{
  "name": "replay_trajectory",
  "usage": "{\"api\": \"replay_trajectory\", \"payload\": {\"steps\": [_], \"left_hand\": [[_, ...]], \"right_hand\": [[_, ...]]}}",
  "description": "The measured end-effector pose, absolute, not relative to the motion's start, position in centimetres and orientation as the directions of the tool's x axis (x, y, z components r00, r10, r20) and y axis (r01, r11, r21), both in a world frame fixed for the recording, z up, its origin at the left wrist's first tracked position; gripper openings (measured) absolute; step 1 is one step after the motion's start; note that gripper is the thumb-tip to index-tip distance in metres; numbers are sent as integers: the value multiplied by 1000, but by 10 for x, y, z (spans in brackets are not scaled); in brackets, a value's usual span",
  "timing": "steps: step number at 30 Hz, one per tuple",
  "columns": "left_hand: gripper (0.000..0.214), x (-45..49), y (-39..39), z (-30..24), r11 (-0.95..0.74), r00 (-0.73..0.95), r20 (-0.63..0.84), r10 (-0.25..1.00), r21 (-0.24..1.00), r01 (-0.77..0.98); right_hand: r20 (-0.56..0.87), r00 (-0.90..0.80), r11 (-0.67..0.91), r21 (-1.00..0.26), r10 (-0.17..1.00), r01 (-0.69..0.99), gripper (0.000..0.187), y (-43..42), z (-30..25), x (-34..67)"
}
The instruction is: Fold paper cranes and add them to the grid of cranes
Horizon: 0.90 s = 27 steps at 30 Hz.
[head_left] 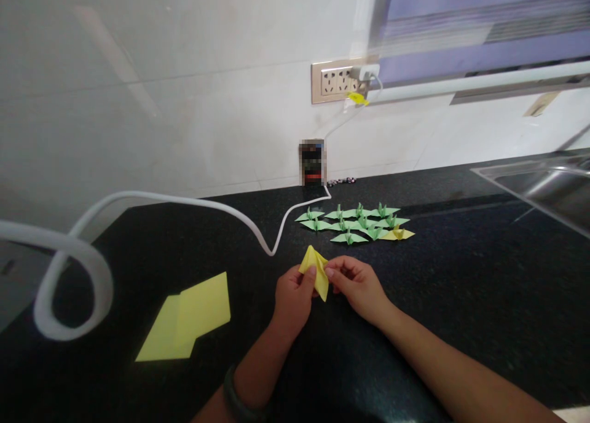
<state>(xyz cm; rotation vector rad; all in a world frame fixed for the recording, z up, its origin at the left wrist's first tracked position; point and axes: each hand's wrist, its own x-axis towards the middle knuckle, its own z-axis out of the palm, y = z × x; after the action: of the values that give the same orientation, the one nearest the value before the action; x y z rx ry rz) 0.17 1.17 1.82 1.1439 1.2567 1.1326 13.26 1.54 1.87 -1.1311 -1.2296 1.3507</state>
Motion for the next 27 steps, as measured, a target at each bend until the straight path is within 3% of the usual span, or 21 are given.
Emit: {"api": "replay_trajectory", "payload": {"steps": [8,14,27], "left_hand": [[30,3,12,16,201,57,-193,980,959,-202],[28,3,11,12,229,121,-208,970,953,-199],[26,-5,15,19,116,104,-111,988,992,-43]], "right_hand": [[-152,-175,-204,-921,973,-333,25,16,9,128],[-171,-228,-241,-912,959,-331,21,16,9,130],[-249,-332,-341,-904,910,-257,24,20,11,138]]}}
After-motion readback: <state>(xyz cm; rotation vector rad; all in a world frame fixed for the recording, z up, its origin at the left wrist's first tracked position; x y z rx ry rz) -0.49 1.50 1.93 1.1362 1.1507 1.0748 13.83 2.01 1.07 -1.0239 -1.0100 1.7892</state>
